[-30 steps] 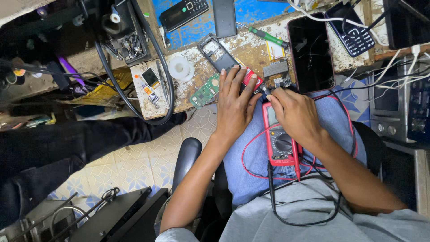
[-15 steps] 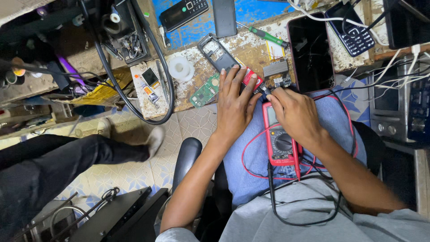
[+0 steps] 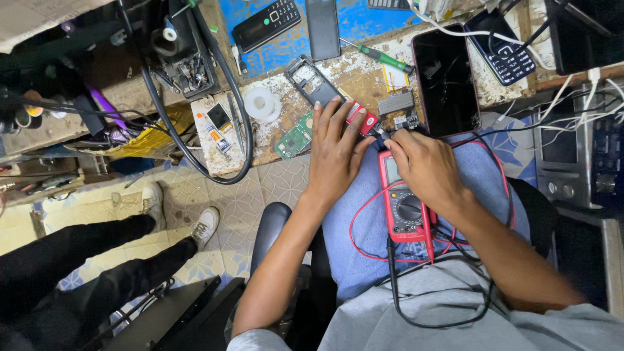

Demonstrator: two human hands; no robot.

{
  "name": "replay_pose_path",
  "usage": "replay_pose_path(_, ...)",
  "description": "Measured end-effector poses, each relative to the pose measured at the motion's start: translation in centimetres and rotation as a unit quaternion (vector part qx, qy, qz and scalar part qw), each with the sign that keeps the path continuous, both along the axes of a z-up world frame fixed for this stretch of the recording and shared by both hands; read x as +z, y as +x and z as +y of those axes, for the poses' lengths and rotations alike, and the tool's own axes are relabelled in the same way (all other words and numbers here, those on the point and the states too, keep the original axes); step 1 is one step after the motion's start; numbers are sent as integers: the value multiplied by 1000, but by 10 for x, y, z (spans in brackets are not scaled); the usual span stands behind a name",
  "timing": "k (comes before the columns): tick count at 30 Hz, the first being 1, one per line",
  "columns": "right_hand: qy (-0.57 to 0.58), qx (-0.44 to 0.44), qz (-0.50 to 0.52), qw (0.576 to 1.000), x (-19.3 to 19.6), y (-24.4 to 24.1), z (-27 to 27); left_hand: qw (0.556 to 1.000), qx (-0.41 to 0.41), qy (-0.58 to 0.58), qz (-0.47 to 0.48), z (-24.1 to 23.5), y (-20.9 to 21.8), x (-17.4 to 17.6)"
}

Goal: The person uses a multimeter to test a small electronic device, likely a mobile phone, by touching the probes to various points on the circuit board. They then connect a red power bank to the device and continue testing with the multimeter while holding the device.

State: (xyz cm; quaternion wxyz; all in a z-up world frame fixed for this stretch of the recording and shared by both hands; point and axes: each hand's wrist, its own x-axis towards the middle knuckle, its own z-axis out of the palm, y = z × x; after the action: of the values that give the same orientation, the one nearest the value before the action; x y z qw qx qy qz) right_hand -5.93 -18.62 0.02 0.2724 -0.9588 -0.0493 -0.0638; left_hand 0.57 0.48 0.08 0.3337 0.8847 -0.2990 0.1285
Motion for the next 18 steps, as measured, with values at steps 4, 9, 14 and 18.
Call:
replay_pose_path(4,-14,-4,-4,1000,-5,-2,-1,1000,-5,-8,4,3,1,-2)
replay_pose_path(9,-15,-7,-5,1000,1,-1,1,1000,-7,-5,-8,3,0,0)
replay_pose_path(14,-10,-10,-5,1000,-4,-2,0,1000,4,2,-25,0,-1,2)
replay_pose_path(18,-7,-13,2,1000,-5,-2,0,999,15,-20,-39,-2,-2,1)
